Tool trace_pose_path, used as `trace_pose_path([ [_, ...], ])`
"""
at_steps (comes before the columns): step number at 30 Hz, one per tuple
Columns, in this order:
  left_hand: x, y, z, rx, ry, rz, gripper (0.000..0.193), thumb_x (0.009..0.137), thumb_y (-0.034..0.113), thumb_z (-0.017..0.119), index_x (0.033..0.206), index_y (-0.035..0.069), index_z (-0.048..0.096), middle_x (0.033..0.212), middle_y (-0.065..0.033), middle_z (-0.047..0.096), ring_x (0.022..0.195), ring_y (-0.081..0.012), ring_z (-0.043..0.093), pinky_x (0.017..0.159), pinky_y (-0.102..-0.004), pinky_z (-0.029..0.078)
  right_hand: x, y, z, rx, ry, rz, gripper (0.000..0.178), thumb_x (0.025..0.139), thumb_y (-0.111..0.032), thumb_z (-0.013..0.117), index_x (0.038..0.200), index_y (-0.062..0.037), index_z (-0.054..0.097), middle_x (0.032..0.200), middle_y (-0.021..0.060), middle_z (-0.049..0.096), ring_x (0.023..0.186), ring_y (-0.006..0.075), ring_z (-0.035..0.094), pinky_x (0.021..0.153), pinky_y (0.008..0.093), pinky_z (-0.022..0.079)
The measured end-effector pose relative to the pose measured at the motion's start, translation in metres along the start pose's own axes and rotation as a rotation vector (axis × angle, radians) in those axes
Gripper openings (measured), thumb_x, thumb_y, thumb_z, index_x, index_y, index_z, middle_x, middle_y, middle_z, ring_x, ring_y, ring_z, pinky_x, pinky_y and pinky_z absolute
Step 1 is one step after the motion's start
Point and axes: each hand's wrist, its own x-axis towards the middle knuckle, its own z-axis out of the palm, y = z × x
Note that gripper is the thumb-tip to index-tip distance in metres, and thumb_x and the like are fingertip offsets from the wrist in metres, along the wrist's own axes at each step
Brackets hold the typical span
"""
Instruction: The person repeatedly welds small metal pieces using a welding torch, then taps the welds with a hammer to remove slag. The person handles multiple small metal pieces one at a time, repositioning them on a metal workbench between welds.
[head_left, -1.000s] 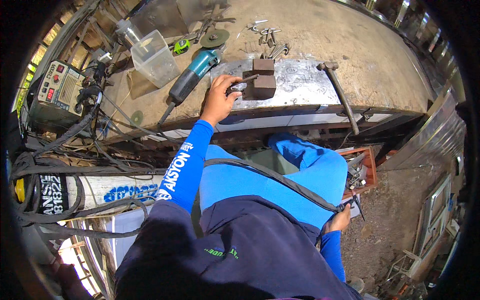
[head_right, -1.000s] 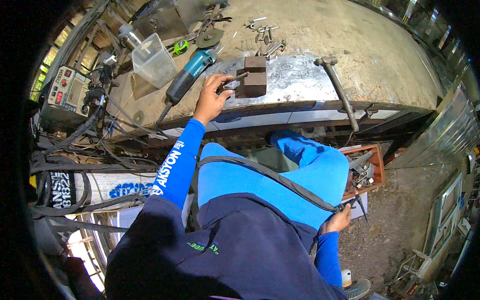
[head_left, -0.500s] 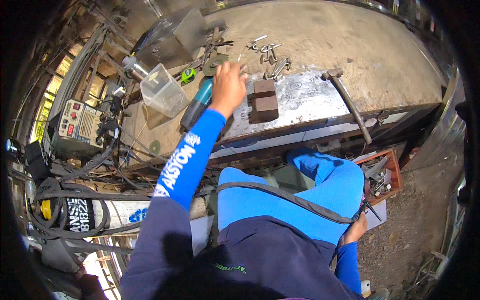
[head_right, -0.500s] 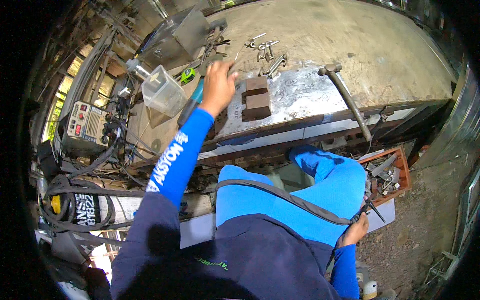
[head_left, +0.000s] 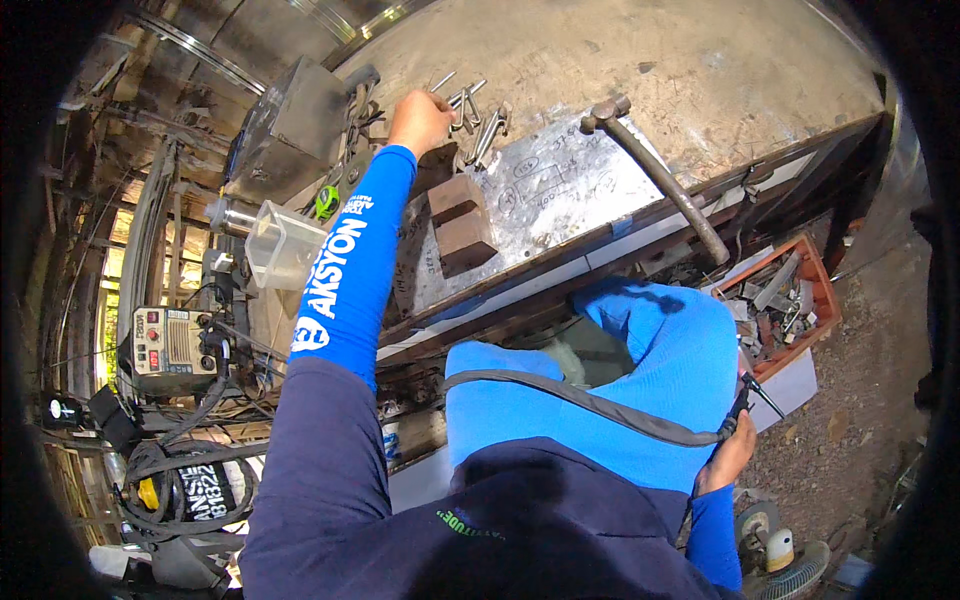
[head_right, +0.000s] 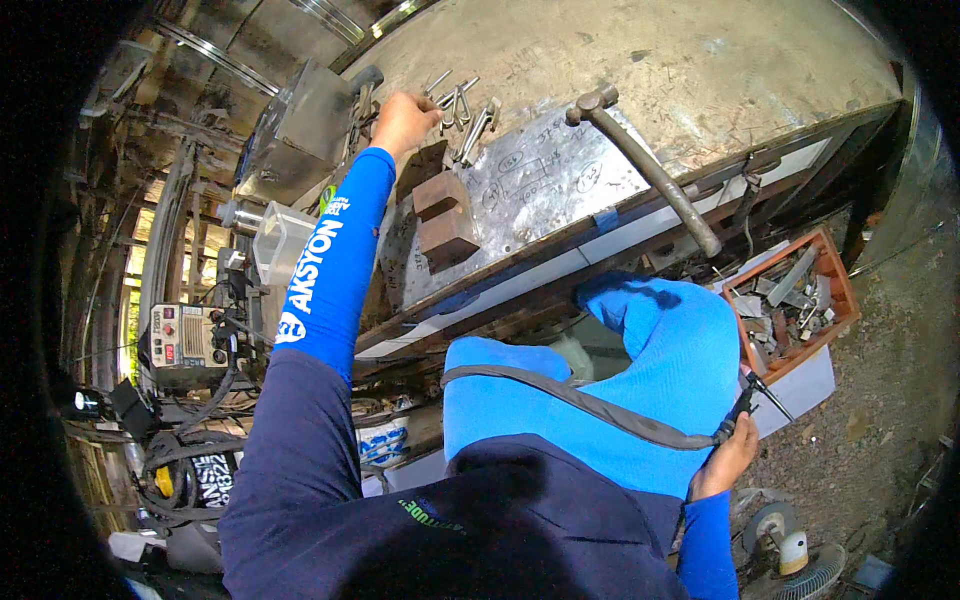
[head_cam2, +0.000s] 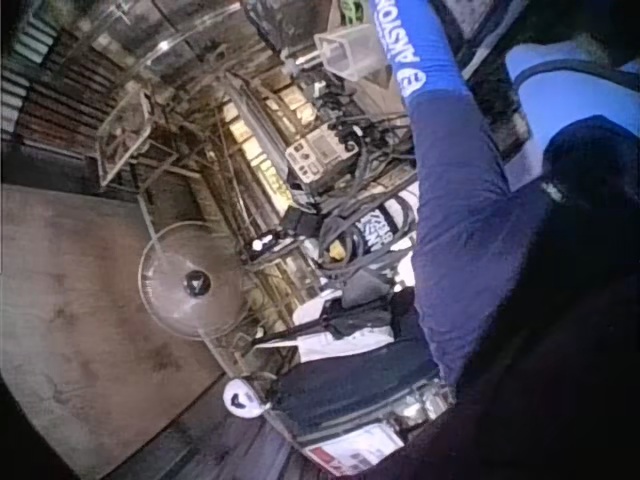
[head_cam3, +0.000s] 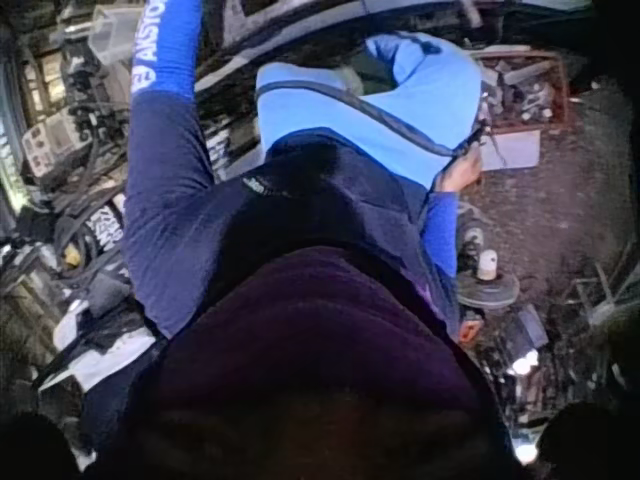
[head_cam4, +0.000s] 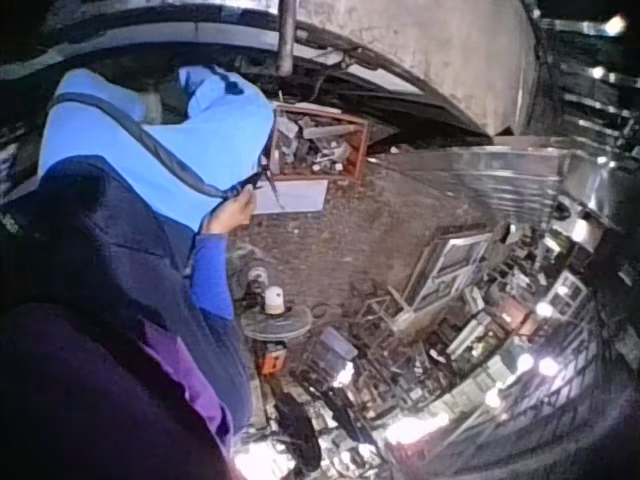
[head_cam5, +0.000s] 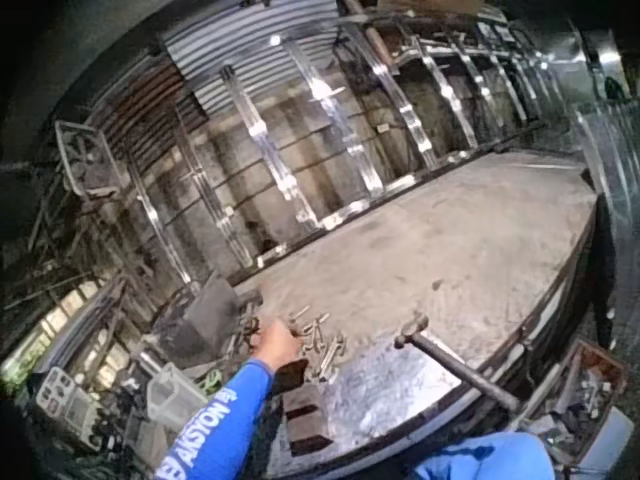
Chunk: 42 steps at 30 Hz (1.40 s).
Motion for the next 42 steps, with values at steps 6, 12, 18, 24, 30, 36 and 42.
trace_pose_path([
  [6,0.0,0.008,0.024,0.075,-0.188,-0.097,0.045,0.078,0.035,0.093,0.101,-0.002,0.083,0.104,-0.0245,0.079,0.1,-0.0383,0.078,0.094,-0.0451,0.059,-0.008,-0.005,0.005,-0.057,-0.047,0.02,0.04,0.11,-0.028,0.061,0.133,0.005,0.063,0.117,0.0085,0.065,0.103,0.0173,0.059,0.095,0.0335,0.048],
  [12,0.001,0.034,0.029,0.123,-0.306,-0.141,0.05,0.079,0.031,0.088,0.108,-0.009,0.078,0.114,-0.0304,0.076,0.107,-0.041,0.076,0.094,-0.0455,0.059,-0.002,-0.002,-0.003,-0.045,-0.031,0.0,0.043,0.11,-0.03,0.061,0.134,0.0053,0.062,0.121,0.0099,0.066,0.108,0.0183,0.061,0.098,0.0342,0.048],
  [18,0.001,-0.016,0.024,0.021,-0.247,-0.113,0.038,0.088,0.023,0.071,0.108,-0.009,0.076,0.106,-0.0293,0.077,0.101,-0.04,0.076,0.09,-0.0459,0.058,0.006,0.004,-0.004,0.004,-0.052,0.03,0.042,0.109,-0.029,0.064,0.133,0.0047,0.063,0.12,0.0094,0.066,0.107,0.0185,0.061,0.097,0.0344,0.048],
  [24,-0.079,-0.032,-0.026,-0.682,-0.052,-0.074,0.017,0.107,0.008,0.058,0.118,-0.003,0.064,0.101,-0.0093,0.073,0.087,-0.0195,0.069,0.076,-0.0373,0.059,-0.003,-0.005,0.002,-0.007,-0.052,-0.014,0.037,0.108,-0.029,0.065,0.126,0.0035,0.064,0.11,0.0071,0.067,0.1,0.0171,0.062,0.092,0.0332,0.05],
  [30,-0.205,-0.061,-0.008,-1.151,0.125,-0.029,0.022,0.11,0.012,0.059,0.128,-0.001,0.062,0.108,-0.0061,0.065,0.097,-0.0149,0.066,0.086,-0.0362,0.065,0.056,-0.005,-0.05,-0.225,-0.388,0.04,0.029,0.106,-0.03,0.07,0.099,-0.0023,0.068,0.086,0.0024,0.064,0.079,0.0166,0.063,0.074,0.0363,0.051],
  [36,-0.283,-0.06,0.036,-1.265,0.272,-0.082,0.024,0.104,0.017,0.075,0.117,-0.003,0.077,0.112,-0.0081,0.075,0.096,-0.0151,0.071,0.082,-0.0321,0.065,0.042,-0.117,-0.016,-0.914,-0.238,-0.896,0.031,0.106,-0.027,0.071,0.107,0.003,0.073,0.094,0.0081,0.073,0.086,0.0188,0.068,0.078,0.0346,0.054],
  [42,-0.289,-0.051,0.062,-0.967,0.38,-0.01,0.018,0.099,0.015,0.076,0.11,0.001,0.08,0.104,-0.011,0.079,0.092,-0.0205,0.075,0.083,-0.0335,0.058,0.001,-0.198,0.148,-0.424,-0.554,-1.202,0.027,0.107,-0.016,0.068,0.126,0.0027,0.07,0.119,0.0164,0.075,0.106,0.0227,0.071,0.092,0.0345,0.055],
])
